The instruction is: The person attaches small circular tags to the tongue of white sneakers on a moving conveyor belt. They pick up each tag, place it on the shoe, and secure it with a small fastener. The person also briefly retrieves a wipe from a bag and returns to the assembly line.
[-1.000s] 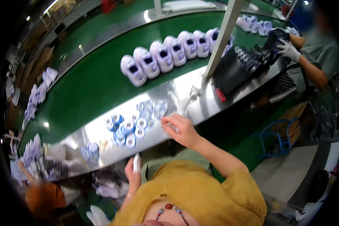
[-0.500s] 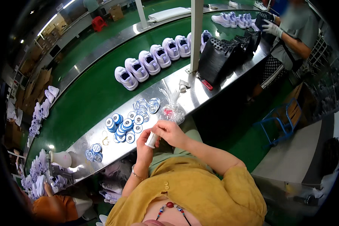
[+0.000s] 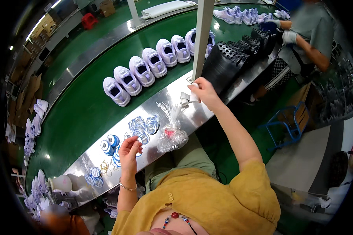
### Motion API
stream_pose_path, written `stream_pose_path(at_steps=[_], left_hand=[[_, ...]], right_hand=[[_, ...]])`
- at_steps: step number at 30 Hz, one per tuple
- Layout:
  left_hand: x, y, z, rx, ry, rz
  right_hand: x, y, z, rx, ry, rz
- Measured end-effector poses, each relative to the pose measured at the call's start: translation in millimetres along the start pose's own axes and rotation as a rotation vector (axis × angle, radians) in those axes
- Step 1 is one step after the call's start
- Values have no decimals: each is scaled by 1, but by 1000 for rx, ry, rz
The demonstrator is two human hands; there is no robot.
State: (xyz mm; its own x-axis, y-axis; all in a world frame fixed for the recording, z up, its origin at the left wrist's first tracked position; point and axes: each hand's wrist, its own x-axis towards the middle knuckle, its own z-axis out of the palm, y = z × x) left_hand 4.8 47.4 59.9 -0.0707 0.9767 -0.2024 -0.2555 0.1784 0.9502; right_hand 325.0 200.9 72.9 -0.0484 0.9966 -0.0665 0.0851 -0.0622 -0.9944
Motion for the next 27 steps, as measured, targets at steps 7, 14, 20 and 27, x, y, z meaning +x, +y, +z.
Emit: stream_pose_path(at_steps=[7, 14, 20, 27], left_hand=[[51, -11, 21, 115, -50, -51], [87, -19, 24, 199, -107, -37], [106, -6, 10, 183, -56, -31], [117, 12, 10, 204, -32, 18]], right_hand=[[41, 59, 13, -820, -87, 41], [63, 83, 4, -834, 67, -56], [73, 60, -12, -847, 208, 54], [61, 34, 13, -1214, 171, 93]])
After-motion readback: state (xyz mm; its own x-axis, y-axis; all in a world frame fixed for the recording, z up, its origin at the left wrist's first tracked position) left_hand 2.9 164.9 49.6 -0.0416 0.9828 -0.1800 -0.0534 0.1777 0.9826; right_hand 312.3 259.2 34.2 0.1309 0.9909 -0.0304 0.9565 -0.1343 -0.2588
